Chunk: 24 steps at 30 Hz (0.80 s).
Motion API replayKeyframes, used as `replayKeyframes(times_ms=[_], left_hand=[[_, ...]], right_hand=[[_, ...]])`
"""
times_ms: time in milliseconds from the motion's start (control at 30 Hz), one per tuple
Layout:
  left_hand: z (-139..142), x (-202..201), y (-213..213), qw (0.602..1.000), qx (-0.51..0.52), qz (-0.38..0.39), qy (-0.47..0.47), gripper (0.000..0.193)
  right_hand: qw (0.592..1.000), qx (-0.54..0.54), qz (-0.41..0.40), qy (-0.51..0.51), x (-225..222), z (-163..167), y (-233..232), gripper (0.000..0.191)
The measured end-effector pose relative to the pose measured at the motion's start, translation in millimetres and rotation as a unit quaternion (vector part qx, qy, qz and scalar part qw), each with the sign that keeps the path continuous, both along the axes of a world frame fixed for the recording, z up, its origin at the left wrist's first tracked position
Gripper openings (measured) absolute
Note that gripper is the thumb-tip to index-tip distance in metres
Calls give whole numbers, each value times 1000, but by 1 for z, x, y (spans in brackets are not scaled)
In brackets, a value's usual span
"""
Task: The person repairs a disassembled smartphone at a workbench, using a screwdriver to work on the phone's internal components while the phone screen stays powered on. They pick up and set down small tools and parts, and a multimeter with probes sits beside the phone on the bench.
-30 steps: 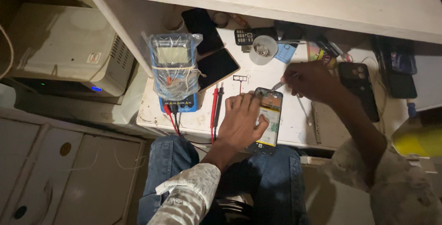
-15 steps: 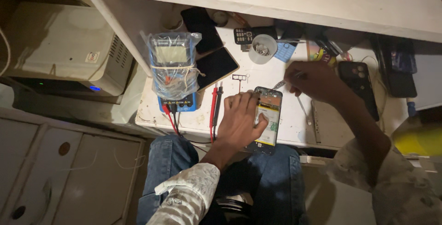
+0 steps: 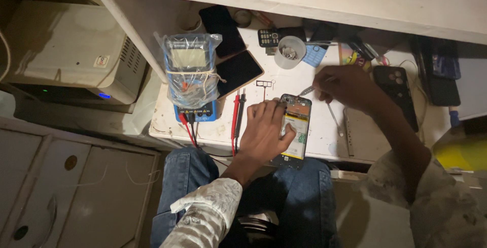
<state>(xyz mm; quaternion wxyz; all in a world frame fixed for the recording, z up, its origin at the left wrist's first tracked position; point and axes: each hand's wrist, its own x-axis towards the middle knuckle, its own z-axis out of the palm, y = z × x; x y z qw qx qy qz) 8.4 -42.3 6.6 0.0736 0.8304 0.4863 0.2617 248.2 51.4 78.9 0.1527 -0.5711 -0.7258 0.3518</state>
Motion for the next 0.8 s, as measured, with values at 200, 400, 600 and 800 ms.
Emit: replayKeyframes(times_ms=[200,400,600,800], left_hand=[[-1,1,0,1000,7,5,-5,59],[2,1,-2,1000,24,12,-13,56],[5,1,-5,999,30,13,-34,54],[6,1,-4,999,36,12,-26,54]], right_hand=[[993,-83,-48,75,11,-8,2,29],[954,-140,-99,247,30,-25,-9,34],[936,-180,-118,279,43,-50,-9,35],[905,-211,-120,350,47,-65,-8,32]])
